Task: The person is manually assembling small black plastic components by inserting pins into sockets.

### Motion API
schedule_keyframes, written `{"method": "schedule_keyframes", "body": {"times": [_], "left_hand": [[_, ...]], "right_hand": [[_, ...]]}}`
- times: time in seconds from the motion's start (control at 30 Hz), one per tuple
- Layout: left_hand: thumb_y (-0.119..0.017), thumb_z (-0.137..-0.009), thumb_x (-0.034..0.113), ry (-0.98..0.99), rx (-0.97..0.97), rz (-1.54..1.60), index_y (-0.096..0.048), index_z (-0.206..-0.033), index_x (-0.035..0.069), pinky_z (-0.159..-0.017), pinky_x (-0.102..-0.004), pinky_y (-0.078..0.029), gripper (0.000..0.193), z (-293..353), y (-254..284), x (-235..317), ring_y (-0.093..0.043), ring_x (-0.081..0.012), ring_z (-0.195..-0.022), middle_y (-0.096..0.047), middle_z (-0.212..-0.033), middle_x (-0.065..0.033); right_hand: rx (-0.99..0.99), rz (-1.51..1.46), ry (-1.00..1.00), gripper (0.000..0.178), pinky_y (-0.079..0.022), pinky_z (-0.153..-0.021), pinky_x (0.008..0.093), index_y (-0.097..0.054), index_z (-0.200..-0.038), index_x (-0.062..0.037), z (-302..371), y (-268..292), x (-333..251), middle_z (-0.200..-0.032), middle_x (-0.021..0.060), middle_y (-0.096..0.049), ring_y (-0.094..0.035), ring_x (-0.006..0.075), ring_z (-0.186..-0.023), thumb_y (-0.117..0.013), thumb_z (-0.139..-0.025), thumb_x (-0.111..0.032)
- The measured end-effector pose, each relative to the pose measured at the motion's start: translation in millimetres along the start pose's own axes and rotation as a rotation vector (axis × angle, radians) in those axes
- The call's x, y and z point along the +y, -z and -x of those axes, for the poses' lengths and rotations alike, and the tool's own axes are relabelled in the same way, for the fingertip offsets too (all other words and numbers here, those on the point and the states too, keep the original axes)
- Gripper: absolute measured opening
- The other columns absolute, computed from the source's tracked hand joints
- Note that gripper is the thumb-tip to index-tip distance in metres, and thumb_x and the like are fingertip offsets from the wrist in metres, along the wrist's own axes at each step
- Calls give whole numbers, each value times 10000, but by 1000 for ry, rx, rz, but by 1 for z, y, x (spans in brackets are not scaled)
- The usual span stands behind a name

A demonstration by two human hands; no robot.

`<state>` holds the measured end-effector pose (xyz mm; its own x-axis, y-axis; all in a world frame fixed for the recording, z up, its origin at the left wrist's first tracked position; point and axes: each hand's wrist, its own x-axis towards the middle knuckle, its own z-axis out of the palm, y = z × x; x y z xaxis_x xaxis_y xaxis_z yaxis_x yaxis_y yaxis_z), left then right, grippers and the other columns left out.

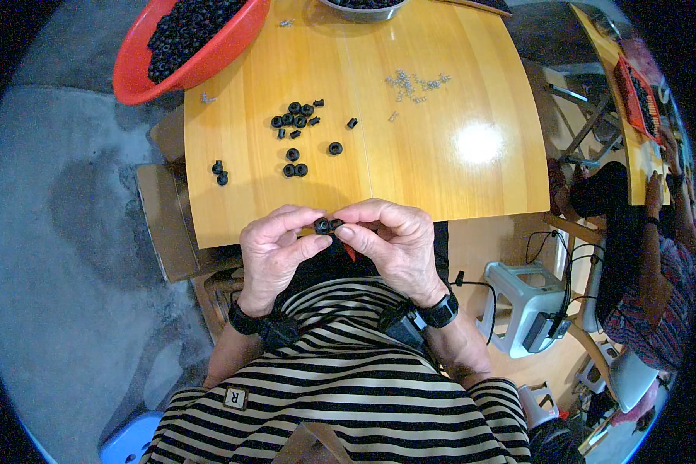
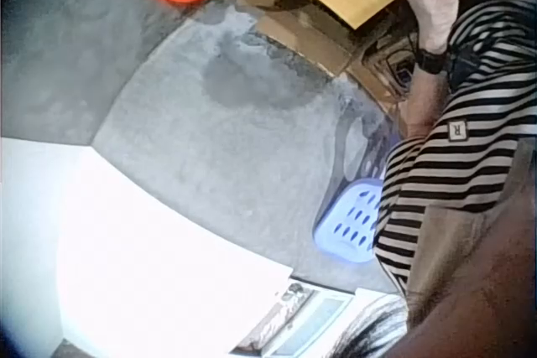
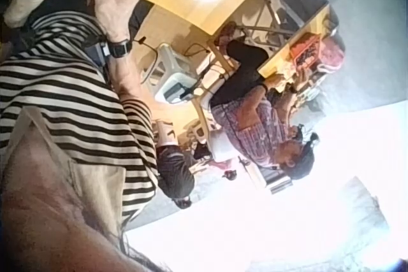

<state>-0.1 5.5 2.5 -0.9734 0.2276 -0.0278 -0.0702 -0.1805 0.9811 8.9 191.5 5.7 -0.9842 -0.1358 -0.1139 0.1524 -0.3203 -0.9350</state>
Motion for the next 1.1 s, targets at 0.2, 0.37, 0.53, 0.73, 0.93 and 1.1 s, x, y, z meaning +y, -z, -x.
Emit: {"method": "schedule_keyframes", "body": {"times": [0.2,0.37,0.53,0.73,0.93,1.1], "left_hand": [[-781,-754,-19,-37,5,-154,-708,-1035,-12,-716,-243,-525,291,1,2,3,-649,-140,-802,-696,-925,-89],[-790,-730,-22,-93,-11,-366,-711,-1022,-8,-714,-259,-534,302,-1,3,12,-661,-164,-800,-701,-897,-98],[-798,-713,-15,-159,-23,-601,-713,-993,-10,-691,-268,-537,292,-3,0,24,-674,-190,-786,-701,-874,-105],[-798,-713,-5,-219,-45,-703,-712,-977,-18,-672,-278,-535,278,-5,-2,27,-669,-193,-758,-696,-863,-117],[-787,-722,-9,-157,-35,-641,-708,-991,-14,-667,-273,-531,281,-2,-3,25,-663,-176,-744,-691,-851,-103],[-775,-734,-4,-94,-52,-636,-701,-1020,-9,-662,-267,-528,296,-1,-2,28,-661,-170,-736,-686,-838,-99]], "right_hand": [[1,37,42,151,-507,-658,210,-700,-1018,16,1,-2,0,-908,67,-706,-615,75,-740,-690,-867,14],[-33,134,16,160,-541,-788,273,-683,-998,35,1,0,-2,-947,113,-704,-664,152,-861,-682,-842,69],[-55,398,140,155,-523,-731,274,-696,-969,20,-2,0,-8,-904,112,-701,-657,168,-808,-711,-817,46],[-56,495,255,151,-516,-688,286,-706,-940,7,-3,-3,-10,-854,113,-690,-655,192,-766,-739,-793,5],[-77,534,246,163,-521,-684,288,-712,-955,7,-2,-1,-13,-850,111,-692,-664,192,-765,-741,-796,-11],[-95,494,256,158,-522,-687,282,-719,-956,3,0,1,-11,-849,112,-695,-669,187,-776,-737,-800,-14]]}}
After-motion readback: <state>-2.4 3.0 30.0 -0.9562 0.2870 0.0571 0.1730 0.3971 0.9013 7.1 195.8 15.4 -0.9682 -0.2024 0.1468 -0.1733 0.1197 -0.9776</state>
